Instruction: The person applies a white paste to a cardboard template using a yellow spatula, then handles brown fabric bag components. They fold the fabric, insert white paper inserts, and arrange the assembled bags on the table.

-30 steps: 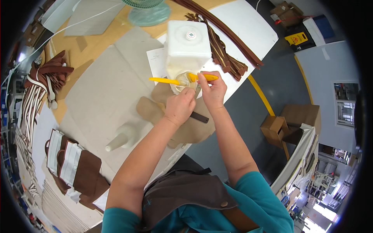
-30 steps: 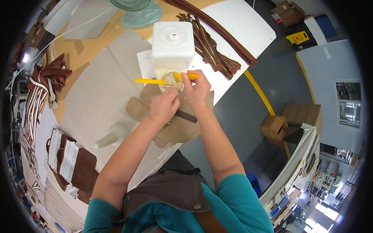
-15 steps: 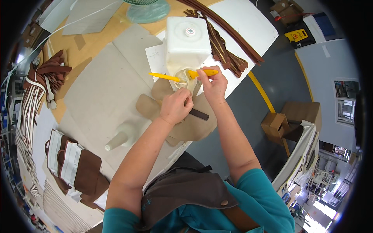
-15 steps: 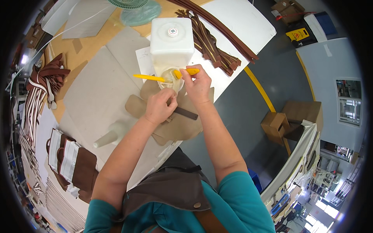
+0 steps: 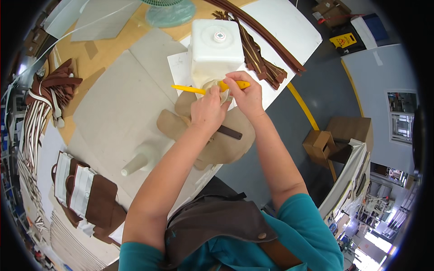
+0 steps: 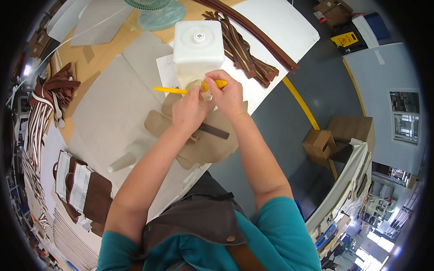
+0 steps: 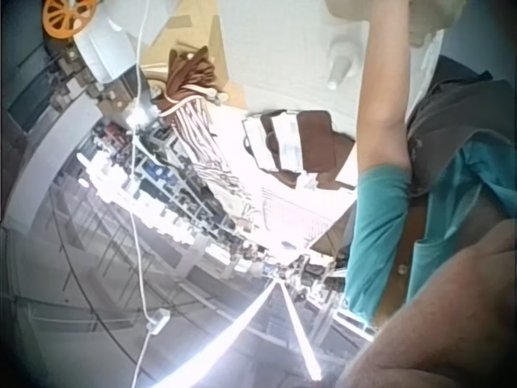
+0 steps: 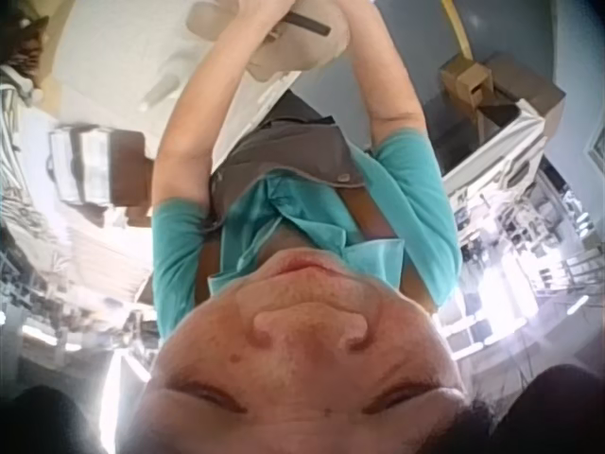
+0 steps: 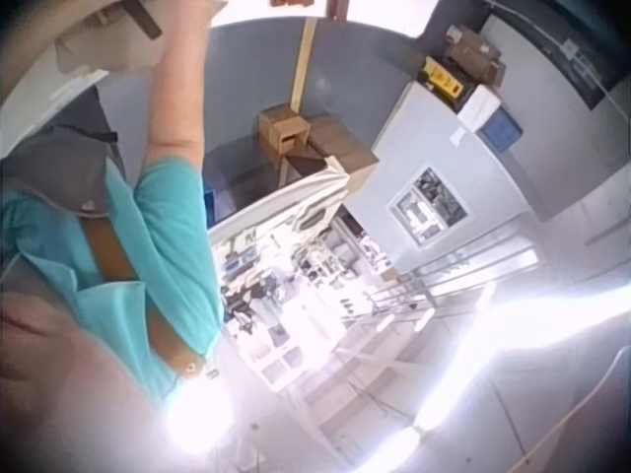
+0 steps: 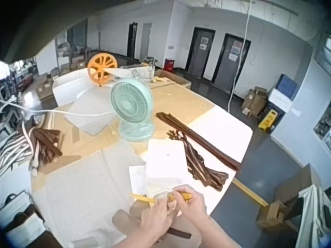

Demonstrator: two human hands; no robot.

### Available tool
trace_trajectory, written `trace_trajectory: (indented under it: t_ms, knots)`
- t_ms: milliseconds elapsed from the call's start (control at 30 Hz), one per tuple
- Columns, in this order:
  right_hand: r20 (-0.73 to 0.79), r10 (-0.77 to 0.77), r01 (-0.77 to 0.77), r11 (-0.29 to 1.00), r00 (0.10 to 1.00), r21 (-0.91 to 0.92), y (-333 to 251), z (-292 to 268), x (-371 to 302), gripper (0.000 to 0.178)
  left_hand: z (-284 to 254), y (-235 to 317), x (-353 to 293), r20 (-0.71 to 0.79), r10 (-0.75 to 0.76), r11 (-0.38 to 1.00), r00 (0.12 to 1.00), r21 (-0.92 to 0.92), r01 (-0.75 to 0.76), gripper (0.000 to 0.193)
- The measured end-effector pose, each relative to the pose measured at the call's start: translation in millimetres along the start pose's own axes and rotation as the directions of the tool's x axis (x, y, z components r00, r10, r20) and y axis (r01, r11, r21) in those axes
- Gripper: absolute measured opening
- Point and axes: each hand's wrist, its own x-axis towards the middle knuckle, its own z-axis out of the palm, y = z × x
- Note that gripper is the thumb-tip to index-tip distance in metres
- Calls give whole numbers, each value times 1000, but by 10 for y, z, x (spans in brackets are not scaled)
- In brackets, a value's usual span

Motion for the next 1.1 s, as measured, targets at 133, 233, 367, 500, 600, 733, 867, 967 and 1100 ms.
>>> trace_trajectory:
  t_ms: [133,233,367,500,600,733,867,967,1100]
  knots:
    - [245,8,1,999,969,-36,-130,-187,-8,16,-8,31,115,-3,-65,998,998,18,65,35]
    - [300,-7,45,992,954,-120,-200,-208,15,18,30,-86,179,-73,-17,996,997,84,23,25]
    - [230,-145,205,941,962,-269,-162,-156,-29,18,9,-102,224,-41,11,980,999,199,-2,12]
    - [177,-260,304,901,949,-309,-85,-109,-29,19,-57,-129,155,-52,38,991,998,131,-31,12]
    - [139,-302,331,896,943,-295,-53,-80,-4,20,-102,-178,43,-42,105,991,994,85,-101,10]
    - [97,-268,285,915,958,-287,-14,-34,22,19,-180,-269,-79,-21,180,983,983,22,-180,6]
    - [36,-273,273,928,961,-255,66,33,30,15,-226,-257,-115,72,241,969,968,46,-244,4]
    - [-4,-253,244,937,967,-251,65,89,14,21,-215,-311,-144,81,286,953,955,81,-292,2]
    - [-63,-272,239,918,960,-317,81,113,39,25,-205,-285,-187,-12,382,924,924,21,-381,2]
